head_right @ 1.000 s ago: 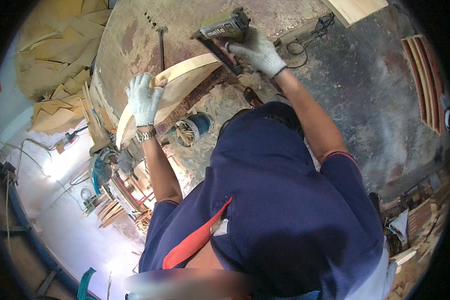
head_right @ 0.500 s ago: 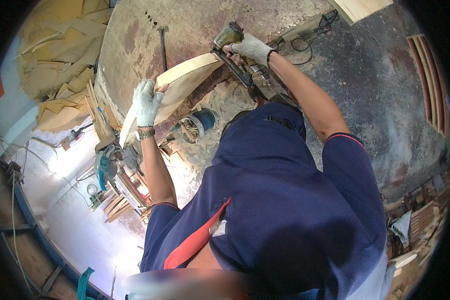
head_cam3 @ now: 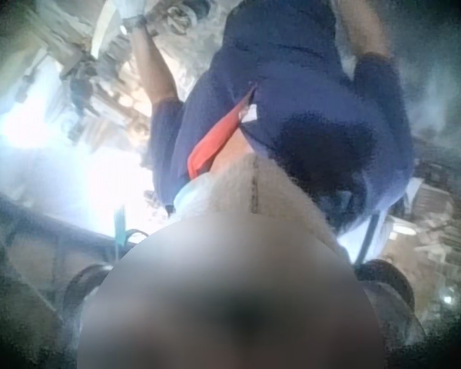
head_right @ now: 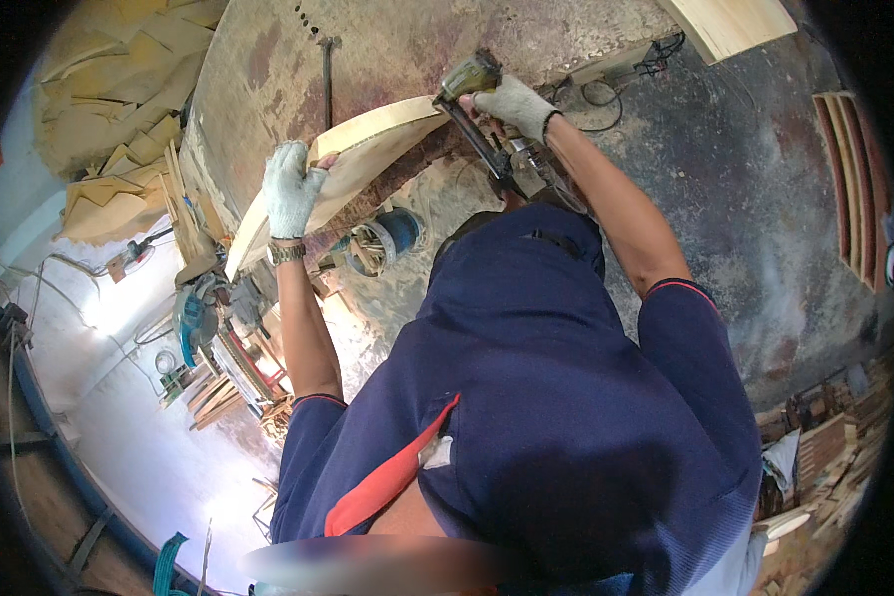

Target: The person uses a pneumatic nail gun to attach curved wooden strips to larger wooden pieces on a workbench. They repeatedly position the strips, fire nails, and reposition the pieces to continue assembly.

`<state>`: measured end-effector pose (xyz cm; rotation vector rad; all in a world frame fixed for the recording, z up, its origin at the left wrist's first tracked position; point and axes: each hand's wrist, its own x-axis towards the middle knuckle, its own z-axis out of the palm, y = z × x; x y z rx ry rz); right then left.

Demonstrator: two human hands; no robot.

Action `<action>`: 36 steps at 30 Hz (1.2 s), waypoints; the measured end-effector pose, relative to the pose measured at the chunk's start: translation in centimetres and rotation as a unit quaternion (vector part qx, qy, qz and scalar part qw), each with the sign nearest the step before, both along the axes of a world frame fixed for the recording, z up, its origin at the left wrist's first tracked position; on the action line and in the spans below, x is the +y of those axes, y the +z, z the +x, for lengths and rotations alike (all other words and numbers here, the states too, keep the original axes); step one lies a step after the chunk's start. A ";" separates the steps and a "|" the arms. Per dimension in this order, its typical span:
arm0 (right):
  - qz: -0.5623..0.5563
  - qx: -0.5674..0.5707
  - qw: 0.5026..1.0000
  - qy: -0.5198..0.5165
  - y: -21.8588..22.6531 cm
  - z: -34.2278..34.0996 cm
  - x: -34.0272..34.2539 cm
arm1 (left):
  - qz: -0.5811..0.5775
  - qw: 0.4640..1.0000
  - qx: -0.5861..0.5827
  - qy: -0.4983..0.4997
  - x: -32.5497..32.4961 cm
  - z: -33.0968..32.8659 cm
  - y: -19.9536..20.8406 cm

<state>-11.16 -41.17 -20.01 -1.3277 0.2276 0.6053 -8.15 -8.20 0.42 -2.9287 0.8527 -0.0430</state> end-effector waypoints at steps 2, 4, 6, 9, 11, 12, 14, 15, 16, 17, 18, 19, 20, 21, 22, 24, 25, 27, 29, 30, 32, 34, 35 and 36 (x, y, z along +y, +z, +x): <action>0.012 0.003 0.999 -0.031 0.4 -0.1 -0.4 | -0.001 1.000 -0.001 -0.002 0.0 0.1 0.1; 0.009 0.006 0.999 -0.044 0.8 -0.1 -0.7 | -0.010 1.000 0.002 -0.003 0.0 0.0 0.1; -0.001 0.000 0.999 -0.046 1.0 0.0 -0.9 | -0.021 1.000 0.010 0.001 0.1 0.1 0.0; 0.013 -0.013 0.999 -0.037 1.0 0.2 -0.8 | -0.027 1.000 0.012 0.000 0.1 0.1 0.0; 0.023 -0.031 0.999 -0.038 0.8 0.4 -0.4 | -0.027 1.000 0.009 -0.006 0.1 0.1 0.0; 0.023 -0.033 0.999 -0.034 0.6 0.6 -0.2 | -0.026 1.000 0.006 -0.010 0.1 0.1 0.0; 0.015 -0.017 1.000 -0.004 0.2 0.9 0.0 | -0.026 1.000 0.005 -0.009 0.1 0.1 0.1; 0.010 -0.007 1.000 0.012 0.0 1.1 0.1 | -0.027 1.000 0.007 -0.004 0.1 0.1 0.1; 0.000 -0.027 1.000 -0.010 -0.3 1.3 0.2 | -0.026 1.000 0.014 0.002 0.1 0.1 0.1; -0.009 -0.048 0.998 -0.032 -0.5 1.4 0.1 | -0.022 1.000 0.008 0.001 0.1 0.1 0.1; -0.025 -0.060 0.997 -0.045 -0.7 1.5 0.0 | -0.017 1.000 0.007 0.002 0.1 0.1 0.1; -0.018 -0.052 0.998 -0.042 -0.8 1.7 -0.1 | -0.014 1.000 0.011 0.006 0.1 0.1 0.0; -0.018 -0.035 0.999 -0.032 -0.9 1.9 -0.3 | -0.016 1.000 0.008 0.004 0.1 0.1 0.0; -0.034 -0.013 0.999 -0.025 -0.9 2.1 -0.4 | -0.020 1.000 0.007 0.005 0.1 0.1 0.0; -0.012 -0.025 0.999 -0.028 -0.9 2.0 -0.5 | -0.025 1.000 0.013 0.010 0.1 0.1 0.0; -0.002 -0.038 0.999 -0.039 -0.8 2.1 -0.5 | -0.035 0.999 0.008 0.000 0.1 0.1 0.0; 0.010 -0.035 0.999 -0.035 -0.6 2.0 -0.5 | -0.041 0.999 0.013 0.001 0.1 0.1 0.0; 0.033 -0.028 0.999 -0.027 -0.4 2.0 -0.3 | -0.048 0.999 0.007 -0.011 0.1 0.0 0.1; 0.038 -0.026 0.999 -0.020 -0.2 2.1 0.1 | -0.053 0.998 0.002 -0.019 0.1 0.0 0.1; 0.035 -0.019 0.999 -0.016 -0.1 2.2 0.2 | -0.054 0.998 0.000 -0.022 0.1 0.0 0.1; 0.025 -0.013 1.000 -0.005 0.0 2.4 0.5 | -0.051 0.998 0.000 -0.023 0.2 0.0 0.1; 0.014 -0.009 1.000 0.004 0.0 2.5 0.6 | -0.044 0.999 0.006 -0.016 0.2 0.1 0.1; 0.012 -0.011 1.000 0.006 0.0 2.5 0.6 | -0.050 0.998 0.000 -0.024 0.2 0.1 0.0; 0.001 -0.005 1.000 0.011 0.1 2.5 0.6 | -0.057 0.998 -0.006 -0.030 0.2 0.2 0.0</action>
